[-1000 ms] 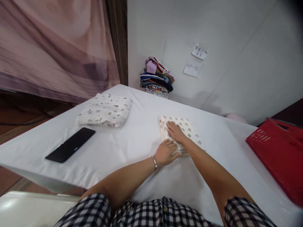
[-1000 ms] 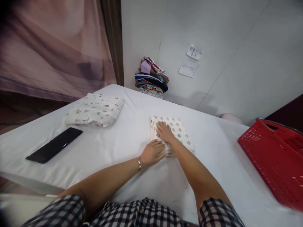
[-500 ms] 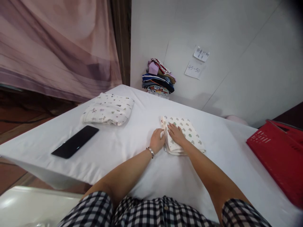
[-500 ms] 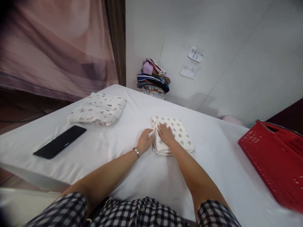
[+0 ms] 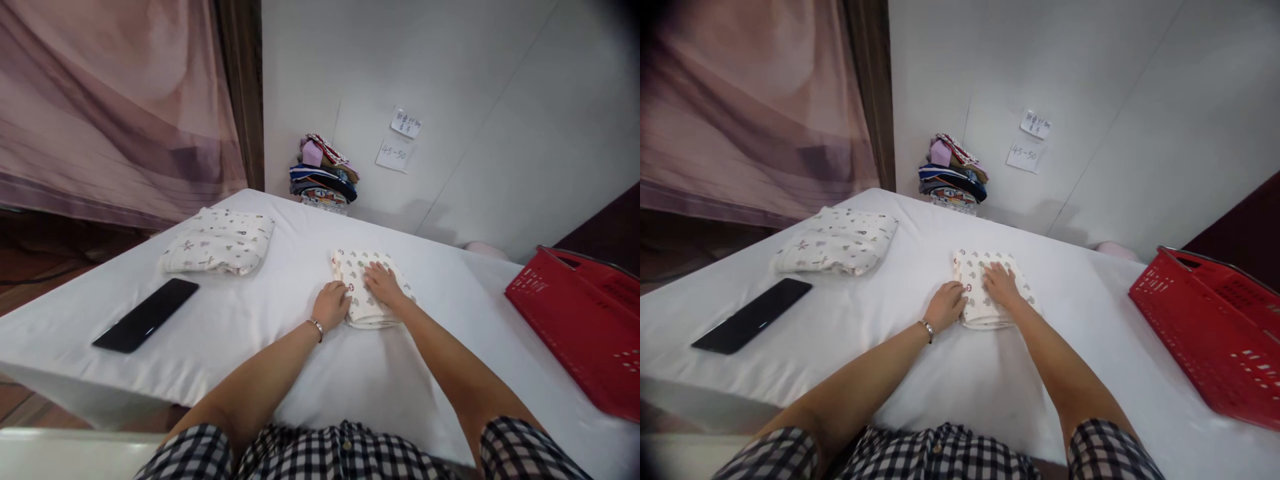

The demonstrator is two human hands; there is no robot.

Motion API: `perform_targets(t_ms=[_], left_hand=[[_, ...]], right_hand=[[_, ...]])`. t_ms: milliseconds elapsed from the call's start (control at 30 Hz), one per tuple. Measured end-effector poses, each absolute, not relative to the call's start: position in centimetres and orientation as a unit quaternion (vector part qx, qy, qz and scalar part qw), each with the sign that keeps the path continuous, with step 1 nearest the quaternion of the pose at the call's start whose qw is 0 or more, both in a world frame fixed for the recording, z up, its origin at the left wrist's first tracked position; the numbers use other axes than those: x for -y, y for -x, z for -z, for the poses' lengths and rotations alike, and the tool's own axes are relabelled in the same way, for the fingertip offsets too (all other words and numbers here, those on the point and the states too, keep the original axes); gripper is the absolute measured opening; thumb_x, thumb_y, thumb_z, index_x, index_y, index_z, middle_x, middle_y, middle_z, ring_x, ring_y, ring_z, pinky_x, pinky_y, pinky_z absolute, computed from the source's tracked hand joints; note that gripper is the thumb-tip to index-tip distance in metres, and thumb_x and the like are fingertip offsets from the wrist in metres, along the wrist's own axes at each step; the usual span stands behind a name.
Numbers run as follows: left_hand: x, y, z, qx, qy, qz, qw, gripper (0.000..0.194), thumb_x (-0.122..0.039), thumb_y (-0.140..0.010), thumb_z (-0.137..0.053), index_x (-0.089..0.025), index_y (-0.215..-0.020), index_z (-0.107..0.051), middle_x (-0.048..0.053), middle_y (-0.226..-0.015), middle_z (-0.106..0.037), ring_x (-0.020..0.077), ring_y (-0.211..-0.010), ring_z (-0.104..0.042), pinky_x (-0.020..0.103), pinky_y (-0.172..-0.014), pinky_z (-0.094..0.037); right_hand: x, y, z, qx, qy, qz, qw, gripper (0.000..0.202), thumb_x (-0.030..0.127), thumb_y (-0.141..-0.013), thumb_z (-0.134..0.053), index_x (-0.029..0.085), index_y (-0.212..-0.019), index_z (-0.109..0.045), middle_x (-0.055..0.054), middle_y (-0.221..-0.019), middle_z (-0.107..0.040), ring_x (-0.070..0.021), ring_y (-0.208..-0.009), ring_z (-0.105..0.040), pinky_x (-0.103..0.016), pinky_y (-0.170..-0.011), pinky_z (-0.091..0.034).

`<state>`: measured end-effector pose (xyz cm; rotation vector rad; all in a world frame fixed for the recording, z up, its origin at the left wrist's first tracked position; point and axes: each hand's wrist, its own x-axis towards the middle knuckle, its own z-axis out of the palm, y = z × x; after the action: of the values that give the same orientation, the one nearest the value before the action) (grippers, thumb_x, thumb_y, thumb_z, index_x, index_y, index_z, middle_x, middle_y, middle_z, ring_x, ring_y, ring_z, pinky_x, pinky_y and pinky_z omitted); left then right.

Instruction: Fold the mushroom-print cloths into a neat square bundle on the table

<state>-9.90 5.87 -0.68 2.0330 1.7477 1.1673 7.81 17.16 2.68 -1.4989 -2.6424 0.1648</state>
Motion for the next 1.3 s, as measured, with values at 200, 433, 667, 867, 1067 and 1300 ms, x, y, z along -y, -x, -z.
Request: perform_targets(t_ms=[200,433,667,867,1067,1300], left_hand=[[-6.0,9.9,0.9,-0.593,-0.689,-0.400,0.119,0.019,-0.026,-0.083,-0.050,-0.022,-0.098,-0.062,0.005,-0.112,-0.058,0.0206,-0.104,-0.052,0.037,-0.090,-0.045],[-5.8,9.9,0.6,-0.604,-0.661,-0.414,0.164,0.019,-0.027,-0.083,-0.049,-0.022,-0.098,-0.060,0.004,-0.114,-0.055,0.0168,-0.097,-0.056,0.032,-0.084,-0.048],[-6.0,9.8,0.7,-0.634,-0.641,-0.397,0.172,0.020,-0.027,-0.081,-0.050,-0.022,-0.099,-0.058,0.004,-0.116,-0.052,0.0178,-0.095,-0.057,0.033,-0.081,-0.048],[-6.2,9.9,0.8,-0.640,-0.634,-0.392,0.187,0.021,-0.027,-0.080,-0.050,-0.022,-0.099,-0.056,0.004,-0.122,-0.050,0.0175,-0.096,-0.058,0.032,-0.085,-0.047],[-6.1,10.0,0.7,-0.643,-0.622,-0.398,0.203,0.020,-0.025,-0.079,-0.050,-0.023,-0.098,-0.056,0.004,-0.124,-0.050,0.0182,-0.098,-0.057,0.033,-0.087,-0.046],[-6.2,10.3,0.7,-0.641,-0.616,-0.402,0.219,0.021,-0.026,-0.078,-0.052,-0.023,-0.098,-0.057,0.003,-0.124,-0.050,0.0175,-0.097,-0.057,0.032,-0.088,-0.046]], right_hand=[[-18.1,-13.9,-1.6,0.815,0.569,-0.085,0.065,0.051,0.043,-0.091,-0.033,0.020,-0.136,-0.041,-0.007,-0.149,-0.027,-0.0212,-0.139,-0.016,-0.043,-0.111,-0.017],[-19.0,-15.8,-1.4,0.695,0.641,-0.243,0.215,0.059,0.044,-0.085,-0.042,0.022,-0.139,-0.036,-0.008,-0.142,-0.039,-0.0233,-0.128,-0.040,-0.041,-0.105,-0.033],[-19.8,-17.6,-2.1,0.602,0.683,-0.364,0.193,0.067,0.048,-0.078,-0.056,0.015,-0.135,-0.041,-0.016,-0.128,-0.054,-0.0249,-0.104,-0.060,-0.035,-0.083,-0.050],[-19.9,-17.6,-3.8,0.538,0.672,-0.492,0.133,0.053,0.053,-0.069,-0.067,0.013,-0.105,-0.062,-0.016,-0.115,-0.063,-0.0260,-0.099,-0.062,-0.033,-0.083,-0.051],[-19.3,-18.5,-4.0,0.469,0.573,-0.658,0.141,0.045,0.050,-0.068,-0.071,0.014,-0.096,-0.065,-0.013,-0.109,-0.066,-0.0241,-0.101,-0.062,-0.033,-0.089,-0.050],[-18.4,-18.8,-2.7,0.421,0.533,-0.708,0.193,0.034,0.042,-0.077,-0.064,0.015,-0.098,-0.065,-0.013,-0.100,-0.069,-0.0239,-0.094,-0.066,-0.035,-0.089,-0.051]])
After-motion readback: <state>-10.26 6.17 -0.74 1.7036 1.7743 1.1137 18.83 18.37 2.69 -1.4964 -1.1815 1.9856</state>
